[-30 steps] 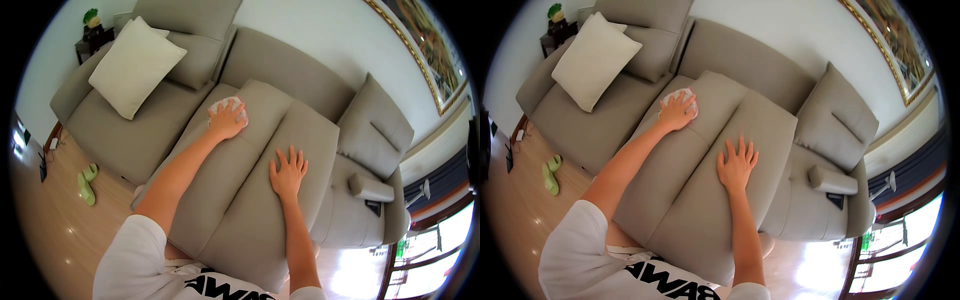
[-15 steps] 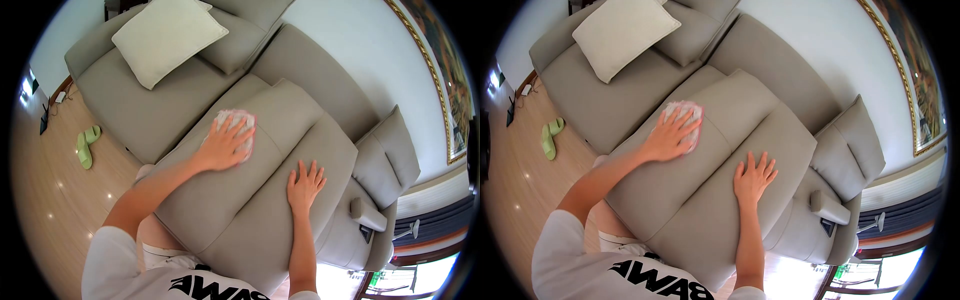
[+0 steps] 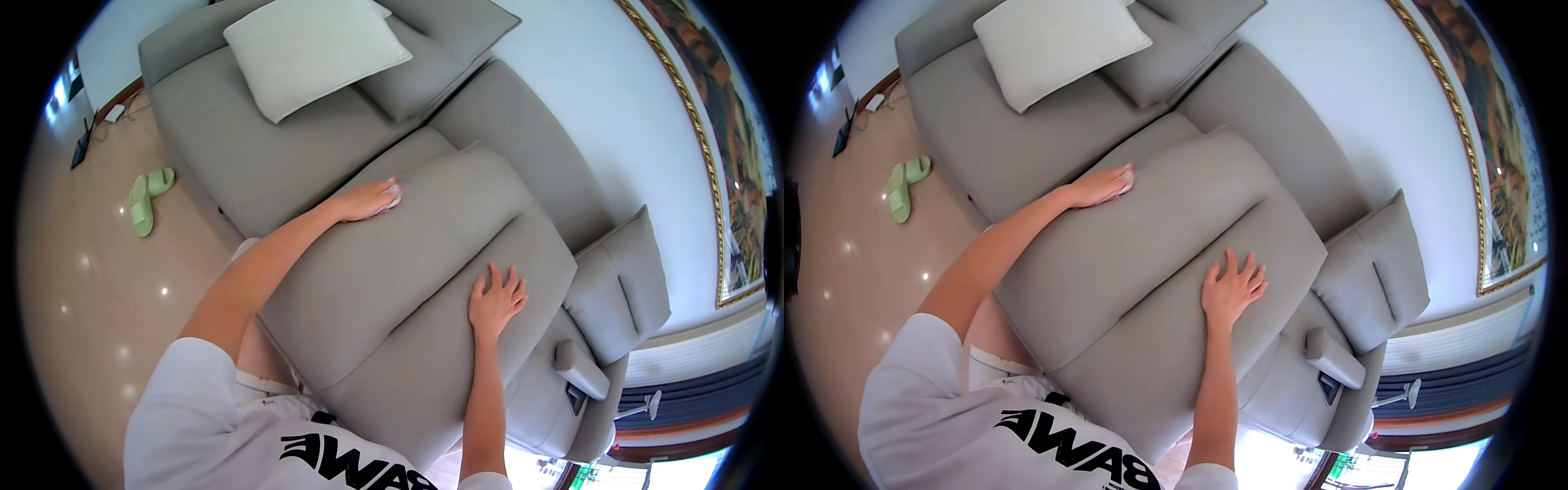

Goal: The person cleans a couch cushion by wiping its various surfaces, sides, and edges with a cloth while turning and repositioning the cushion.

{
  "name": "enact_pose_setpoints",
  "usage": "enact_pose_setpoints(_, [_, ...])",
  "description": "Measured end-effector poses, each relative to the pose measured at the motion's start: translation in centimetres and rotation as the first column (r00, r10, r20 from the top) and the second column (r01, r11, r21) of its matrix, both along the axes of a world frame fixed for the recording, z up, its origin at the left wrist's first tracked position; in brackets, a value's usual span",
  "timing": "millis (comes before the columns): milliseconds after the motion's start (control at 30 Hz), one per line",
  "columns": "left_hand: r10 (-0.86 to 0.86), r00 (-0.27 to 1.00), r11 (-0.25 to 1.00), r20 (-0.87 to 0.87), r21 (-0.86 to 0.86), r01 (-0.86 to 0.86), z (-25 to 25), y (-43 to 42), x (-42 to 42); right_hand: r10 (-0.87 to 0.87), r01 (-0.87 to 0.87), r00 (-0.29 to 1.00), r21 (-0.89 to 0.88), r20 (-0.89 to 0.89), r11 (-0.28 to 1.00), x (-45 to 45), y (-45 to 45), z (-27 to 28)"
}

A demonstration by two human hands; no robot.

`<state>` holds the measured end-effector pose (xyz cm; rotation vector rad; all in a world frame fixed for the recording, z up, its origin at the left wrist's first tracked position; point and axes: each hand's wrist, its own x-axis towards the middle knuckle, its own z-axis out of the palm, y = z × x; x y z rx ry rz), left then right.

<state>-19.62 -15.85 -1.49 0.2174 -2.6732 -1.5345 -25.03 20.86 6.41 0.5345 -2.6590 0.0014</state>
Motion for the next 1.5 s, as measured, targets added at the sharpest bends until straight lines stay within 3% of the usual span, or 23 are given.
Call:
enact_pose_setpoints(133, [0.036, 0.987, 0.994, 0.158, 0.095, -0.052, 4.4, 1.2, 11.7, 0.004, -0.004, 1.0, 0.025, -0.008, 1.0, -0.3, 0.4, -0.4])
enact_pose_setpoints(233, [0.159, 0.972, 0.975, 0.175, 0.129, -0.182, 5.6, 2.6, 18.6, -0.01, 0.011, 1.0, 0.056, -0.014, 0.998, -0.3, 0.6, -0.4])
enact_pose_setpoints(333, [0.28, 0.958, 0.957, -0.068, -0.053, -0.284, 2.1, 3.6, 23.9, -0.008, 0.007, 1.0, 0.075, 0.009, 0.997, -0.3, 0.9, -0.4])
enact_pose_setpoints(433, [0.4, 0.858, 0.83, -0.321, -0.27, -0.488, -0.4, 6.3, 28.0, 0.018, -0.02, 0.999, 0.048, 0.039, 0.999, 0.1, 0.9, -0.1])
enact_pose_setpoints(533, [0.575, 0.712, 0.658, -0.403, -0.289, -0.695, -1.1, 11.0, 29.5, 0.035, -0.037, 0.999, 0.081, 0.026, 0.996, -0.2, 1.3, -0.5])
enact_pose_setpoints(600, [0.557, 0.732, 0.666, -0.391, -0.317, -0.676, -0.9, 13.8, 29.9, 0.045, -0.047, 0.998, 0.08, 0.032, 0.996, 0.2, 1.4, -0.4])
enact_pose_setpoints(633, [0.551, 0.741, 0.668, -0.384, -0.33, -0.667, -0.4, 14.6, 29.6, 0.052, -0.055, 0.998, 0.08, 0.034, 0.995, 0.4, 1.2, -0.4])
enact_pose_setpoints(733, [0.253, 0.889, 0.749, -0.382, -0.504, -0.429, 2.7, 15.6, 28.0, 0.062, -0.065, 0.997, 0.079, 0.05, 0.995, 0.9, 0.9, -0.2])
enact_pose_setpoints(833, [-0.041, 0.944, 0.822, -0.328, -0.549, -0.155, 5.5, 15.3, 24.2, 0.087, -0.092, 0.995, 0.088, 0.052, 0.992, 1.1, 0.8, -0.3])
enact_pose_setpoints(933, [-0.119, 0.943, 0.795, -0.31, -0.598, -0.097, 6.5, 15.0, 18.9, 0.1, -0.103, 0.994, 0.069, 0.044, 0.992, 1.3, 0.8, -0.3])
enact_pose_setpoints(1033, [-0.048, 0.923, 0.766, -0.382, -0.607, -0.211, 5.5, 14.1, 12.6, 0.11, -0.113, 0.993, 0.059, 0.042, 0.992, 1.5, 0.6, -0.1])
enact_pose_setpoints(1267, [0.113, 0.96, 0.715, -0.254, -0.65, -0.256, 4.8, 10.8, 0.8, 0.107, -0.107, 0.993, -0.009, 0.053, 0.994, 1.1, -0.2, 0.3])
enact_pose_setpoints(1367, [0.168, 0.971, 0.754, -0.169, -0.613, -0.237, 5.3, 9.7, -2.1, 0.099, -0.097, 0.993, -0.029, 0.071, 0.995, 1.1, -0.6, 0.4])
enact_pose_setpoints(1500, [0.137, 0.965, 0.711, -0.224, -0.656, -0.253, 5.6, 10.8, -1.3, 0.108, -0.103, 0.992, -0.067, 0.07, 0.992, 1.4, -0.1, 0.0])
